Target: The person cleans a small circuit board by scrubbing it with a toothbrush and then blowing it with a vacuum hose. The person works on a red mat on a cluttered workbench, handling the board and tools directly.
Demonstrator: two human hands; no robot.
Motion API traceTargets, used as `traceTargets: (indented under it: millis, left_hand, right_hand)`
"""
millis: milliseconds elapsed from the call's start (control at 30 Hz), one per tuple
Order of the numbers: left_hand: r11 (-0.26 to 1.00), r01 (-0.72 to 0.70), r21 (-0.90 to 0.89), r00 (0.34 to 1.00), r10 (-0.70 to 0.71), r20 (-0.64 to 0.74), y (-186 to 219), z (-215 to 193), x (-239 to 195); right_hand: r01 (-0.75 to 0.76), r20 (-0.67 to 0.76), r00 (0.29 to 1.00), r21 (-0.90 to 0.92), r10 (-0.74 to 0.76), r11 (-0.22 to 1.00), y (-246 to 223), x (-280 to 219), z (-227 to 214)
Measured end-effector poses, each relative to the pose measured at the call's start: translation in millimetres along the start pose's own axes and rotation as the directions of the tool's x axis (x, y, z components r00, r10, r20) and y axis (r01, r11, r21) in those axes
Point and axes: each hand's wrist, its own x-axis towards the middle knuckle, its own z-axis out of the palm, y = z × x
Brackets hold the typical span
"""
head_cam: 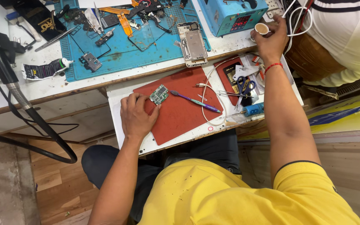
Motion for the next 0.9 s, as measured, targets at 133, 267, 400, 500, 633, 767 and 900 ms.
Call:
traceTargets:
  millis: [133, 267, 400, 500, 633, 767, 900]
  left_hand:
    - [1.000, 0.002, -0.002, 1.000, -0.002, 0.001, 0, -1, 0]
    - [1.000, -0.010, 0.008, 1.000, 0.010, -0.012, 1, 0, 0]
    - [0.999, -0.032, -0.013, 0.999, 0.032, -0.026, 1, -2, 1]
    - [0.999, -0.044, -0.009, 0.998, 0.044, -0.037, -2, 1, 0]
    - [0.998, -0.046, -0.035, 0.999, 0.045, -0.023, -4, 2, 0]
    - [0.998, -0.060, -0.024, 0.998, 0.059, -0.035, -2, 1, -1]
    - [0.999, -0.024, -0.037, 1.000, 0.024, -0.002, -2, 2, -1]
  right_hand:
    - [0.008, -0.034, 0.999, -0.051, -0.010, 0.999, 3, -4, 9]
    - [-0.014, -0.039, 0.999, -0.031, 0.013, 0.999, -9, -5, 10]
    - [0.155, -0.147, 0.977, -0.019, -0.156, 0.988, -31, -18, -5]
    - [0.183, -0.034, 0.983, 0.086, -0.181, 0.979, -45, -68, -5]
    - [0.275, 0.470, 0.823, 0.162, -0.319, 0.948, -97, -166, 8]
    - [0.443, 0.588, 0.725, 0.002, -0.360, 0.897, -143, -208, 18]
    - [0.527, 0.519, 0.733, -0.024, -0.440, 0.850, -153, -205, 33]
